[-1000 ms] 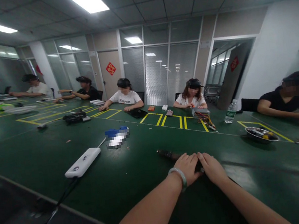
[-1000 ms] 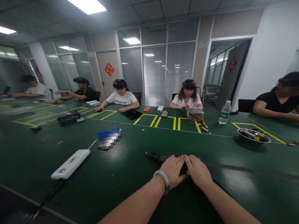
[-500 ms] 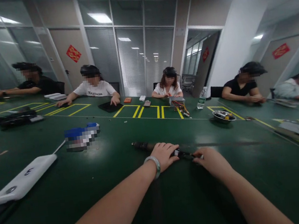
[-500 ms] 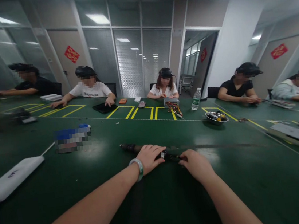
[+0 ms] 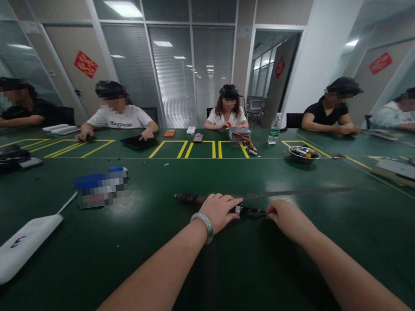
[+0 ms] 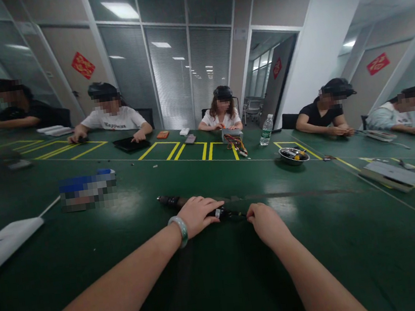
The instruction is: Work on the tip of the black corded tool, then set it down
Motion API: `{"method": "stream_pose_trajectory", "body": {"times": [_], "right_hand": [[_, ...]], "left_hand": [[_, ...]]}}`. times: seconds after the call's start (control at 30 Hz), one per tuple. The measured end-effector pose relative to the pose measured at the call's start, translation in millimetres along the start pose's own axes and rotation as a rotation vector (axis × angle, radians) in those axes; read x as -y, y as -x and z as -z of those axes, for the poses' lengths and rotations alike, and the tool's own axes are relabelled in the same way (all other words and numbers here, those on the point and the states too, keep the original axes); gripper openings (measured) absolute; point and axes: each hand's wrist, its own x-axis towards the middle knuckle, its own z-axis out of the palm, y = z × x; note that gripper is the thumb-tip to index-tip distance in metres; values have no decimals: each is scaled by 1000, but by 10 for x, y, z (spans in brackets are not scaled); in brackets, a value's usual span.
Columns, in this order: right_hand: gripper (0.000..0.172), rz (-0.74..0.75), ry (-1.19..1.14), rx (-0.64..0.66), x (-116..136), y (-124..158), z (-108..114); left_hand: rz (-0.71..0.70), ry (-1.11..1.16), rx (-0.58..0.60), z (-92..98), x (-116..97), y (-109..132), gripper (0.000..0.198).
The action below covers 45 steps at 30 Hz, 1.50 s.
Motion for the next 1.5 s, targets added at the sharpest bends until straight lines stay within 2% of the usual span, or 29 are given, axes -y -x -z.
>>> {"method": "stream_pose_trajectory", "body": {"times": [0.13, 0.2, 0.3, 0.37, 0.43, 0.53, 0.67, 0.8, 0.87, 0.93, 1.1, 1.2, 1.33, 1.5], "right_hand": [[11, -17, -11, -116, -37, -95, 33], [11, -16, -22, -118, -29, -103, 71], [19, -36, -20, -27, 12, -19, 142], [25, -33, 0, 73, 51, 86, 181], [21, -14, 46, 176, 88, 196, 202], [8, -39, 136, 252, 110, 293, 184], [5, -133, 162, 163, 31, 213, 91], [12, -201, 112, -89, -77, -23, 49], [16, -175, 64, -238, -74, -126, 62], [18, -102, 22, -310, -19, -178, 73], [18, 123, 10, -217, 226, -86, 5], [17, 210, 42, -164, 332, -9, -75], [16, 244, 68, -154, 375, -11, -145], [12, 209, 117, -176, 436, -144, -137]], "left_hand": [[44, -20, 59, 51, -14, 17, 50], [72, -27, 69, 59, -36, 46, 49], [80, -29, 7, 40, -114, 109, 46], [29, -19, -71, 18, -197, 137, 48], [-34, 1, -128, -5, -287, 131, 46], [-40, 16, -126, -49, -383, 63, 28], [10, -6, -62, -121, -394, -34, 21], [-3, -8, -42, -133, -352, -66, 18], [-21, 5, -33, -112, -326, -67, 19], [-35, 16, -28, -83, -279, -62, 19], [41, 10, -30, -28, -57, -26, 19], [101, 8, -44, -34, 44, -12, 17], [110, -6, -84, -75, 28, -35, 15], [145, -9, -80, -101, -55, -73, 10]]}}
